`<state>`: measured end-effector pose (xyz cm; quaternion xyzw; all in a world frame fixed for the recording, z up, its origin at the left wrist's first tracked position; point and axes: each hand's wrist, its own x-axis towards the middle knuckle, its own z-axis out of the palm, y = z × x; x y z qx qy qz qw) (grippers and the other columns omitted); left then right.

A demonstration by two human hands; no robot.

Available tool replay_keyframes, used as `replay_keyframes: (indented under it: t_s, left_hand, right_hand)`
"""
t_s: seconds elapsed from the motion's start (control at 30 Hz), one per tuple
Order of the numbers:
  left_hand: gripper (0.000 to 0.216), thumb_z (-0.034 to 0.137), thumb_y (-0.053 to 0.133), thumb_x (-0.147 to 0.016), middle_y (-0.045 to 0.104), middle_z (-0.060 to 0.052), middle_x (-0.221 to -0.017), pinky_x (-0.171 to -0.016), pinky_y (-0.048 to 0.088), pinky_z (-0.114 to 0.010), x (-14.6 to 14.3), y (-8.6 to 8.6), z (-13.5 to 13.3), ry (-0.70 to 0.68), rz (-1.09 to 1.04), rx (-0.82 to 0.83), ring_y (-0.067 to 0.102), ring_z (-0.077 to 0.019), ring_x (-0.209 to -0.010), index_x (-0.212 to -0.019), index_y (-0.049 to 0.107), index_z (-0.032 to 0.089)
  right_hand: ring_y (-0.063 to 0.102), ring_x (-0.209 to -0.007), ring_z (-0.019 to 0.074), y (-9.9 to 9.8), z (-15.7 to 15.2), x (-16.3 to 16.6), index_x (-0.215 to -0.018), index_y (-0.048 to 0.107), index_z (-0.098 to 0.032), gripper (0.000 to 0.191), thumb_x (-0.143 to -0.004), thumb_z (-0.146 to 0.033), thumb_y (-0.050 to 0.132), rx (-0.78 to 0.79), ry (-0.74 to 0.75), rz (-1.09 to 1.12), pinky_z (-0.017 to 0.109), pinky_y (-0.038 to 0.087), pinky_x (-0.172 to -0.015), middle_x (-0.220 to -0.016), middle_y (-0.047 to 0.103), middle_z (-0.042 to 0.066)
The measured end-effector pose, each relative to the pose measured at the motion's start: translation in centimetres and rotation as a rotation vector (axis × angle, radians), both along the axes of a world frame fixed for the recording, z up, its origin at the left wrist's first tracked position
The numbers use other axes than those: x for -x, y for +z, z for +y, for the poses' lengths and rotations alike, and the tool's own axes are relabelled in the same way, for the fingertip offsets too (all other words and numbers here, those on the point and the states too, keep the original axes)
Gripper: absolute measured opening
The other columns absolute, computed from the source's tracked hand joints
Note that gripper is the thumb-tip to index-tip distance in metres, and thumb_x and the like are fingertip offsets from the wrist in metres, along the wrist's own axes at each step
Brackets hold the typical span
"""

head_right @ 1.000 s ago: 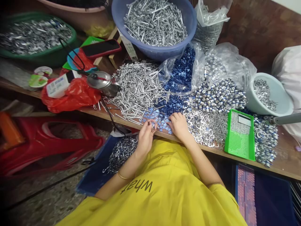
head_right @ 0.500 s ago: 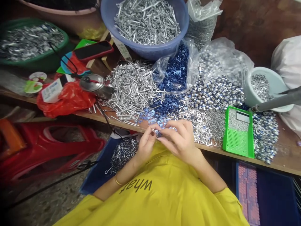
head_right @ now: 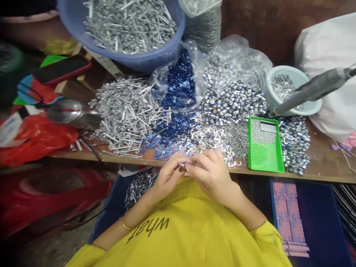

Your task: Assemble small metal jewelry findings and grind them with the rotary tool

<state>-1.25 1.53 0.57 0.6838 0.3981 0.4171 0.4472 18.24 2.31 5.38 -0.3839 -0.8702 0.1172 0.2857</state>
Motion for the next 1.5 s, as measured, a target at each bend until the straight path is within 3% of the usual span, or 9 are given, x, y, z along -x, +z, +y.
replay_keyframes:
  t_s: [0.1, 0.2, 0.23, 0.4, 0.63, 0.93, 1.3, 1.4, 1.5]
  left_hand:
    - [0.027, 0.035, 0.042, -0.100, 0.064, -0.006, -0.090, -0.085, 0.042, -0.035, -1.3, -0.1, 0.5, -0.003, -0.024, 0.079, 0.056, -0.0226, -0.089, -0.098, 0.067, 0.023]
    - [0.029, 0.037, 0.043, -0.100, 0.065, -0.006, -0.091, -0.086, 0.043, -0.034, -3.0, -0.6, 1.0, -0.028, -0.061, 0.135, 0.057, -0.0225, -0.089, -0.098, 0.069, 0.023]
    - [0.030, 0.038, 0.043, -0.100, 0.065, -0.007, -0.092, -0.085, 0.043, -0.034, -3.6, -0.8, 1.2, -0.041, -0.071, 0.158, 0.058, -0.0226, -0.089, -0.098, 0.070, 0.023]
    - [0.031, 0.040, 0.046, -0.098, 0.068, -0.008, -0.096, -0.081, 0.046, -0.033, -6.0, -1.4, 1.7, -0.073, -0.093, 0.283, 0.061, -0.0239, -0.091, -0.102, 0.072, 0.023]
    - [0.032, 0.043, 0.048, -0.096, 0.068, -0.008, -0.096, -0.082, 0.046, -0.032, -7.3, -2.7, 1.9, -0.063, -0.085, 0.337, 0.060, -0.0237, -0.089, -0.099, 0.073, 0.022]
    - [0.032, 0.046, 0.049, -0.095, 0.064, -0.007, -0.089, -0.072, 0.044, -0.030, -9.2, -2.9, 1.8, -0.088, -0.069, 0.349, 0.056, -0.0220, -0.082, -0.096, 0.071, 0.022]
    - [0.034, 0.047, 0.046, -0.097, 0.060, -0.005, -0.087, -0.072, 0.041, -0.029, -9.5, -3.3, 1.4, -0.104, -0.099, 0.387, 0.051, -0.0187, -0.075, -0.099, 0.070, 0.023]
    - [0.035, 0.048, 0.046, -0.098, 0.058, -0.005, -0.086, -0.071, 0.040, -0.029, -9.5, -3.1, 1.2, -0.099, -0.109, 0.385, 0.050, -0.0187, -0.075, -0.099, 0.069, 0.022]
    - [0.037, 0.050, 0.045, -0.098, 0.057, -0.005, -0.087, -0.070, 0.040, -0.029, -9.6, -2.4, 1.1, -0.128, -0.126, 0.379, 0.050, -0.0188, -0.076, -0.098, 0.068, 0.021]
  right_hand:
    - [0.055, -0.119, 0.0266, 0.5, 2.2, -4.9, -0.123, 0.059, -0.037, 0.035, -0.089, -0.033, 0.065, -0.042, -0.191, 0.096, 0.047, 0.047, -0.093, -0.127, 0.060, 0.004]
    - [0.043, -0.134, 0.0300, 0.9, 7.0, -12.8, -0.132, 0.050, -0.032, 0.049, -0.087, -0.034, 0.068, -0.459, -0.871, 0.548, 0.049, 0.045, -0.096, -0.137, 0.048, 0.011]
    - [0.042, -0.134, 0.0295, 0.9, 8.8, -15.6, -0.134, 0.047, -0.030, 0.055, -0.085, -0.036, 0.070, -0.517, -0.963, 0.622, 0.048, 0.045, -0.098, -0.142, 0.043, 0.012]
    - [0.066, -0.096, 0.0172, 0.1, 13.6, -24.5, -0.118, 0.055, -0.020, 0.046, -0.086, -0.052, 0.062, -0.204, -0.771, 0.786, 0.035, 0.053, -0.085, -0.112, 0.062, 0.014]
    - [0.052, -0.048, 0.0082, -3.8, 7.5, -22.2, -0.099, 0.061, -0.020, 0.040, -0.089, -0.058, 0.053, -0.127, -0.838, 1.023, 0.025, 0.046, -0.043, -0.083, 0.061, 0.002]
    - [0.053, -0.043, 0.0105, -8.3, 6.8, -21.8, -0.081, 0.060, -0.019, 0.045, -0.086, -0.063, 0.052, -0.139, -0.988, 1.022, 0.027, 0.045, -0.040, -0.066, 0.057, 0.000]
    - [0.052, -0.043, 0.0103, -8.6, 6.6, -21.8, -0.078, 0.059, -0.020, 0.040, -0.088, -0.058, 0.053, -0.160, -0.907, 0.995, 0.027, 0.042, -0.041, -0.063, 0.055, -0.002]
    - [0.050, -0.043, 0.0086, -6.6, 6.0, -20.4, -0.082, 0.057, -0.021, 0.038, -0.084, -0.059, 0.056, -0.215, -0.863, 1.000, 0.027, 0.041, -0.039, -0.073, 0.056, -0.001]
    - [0.045, -0.044, 0.0081, -2.3, 3.9, -16.4, -0.082, 0.053, -0.025, 0.047, -0.086, -0.070, 0.041, -0.310, -0.739, 1.013, 0.027, 0.038, -0.036, -0.081, 0.050, 0.001]
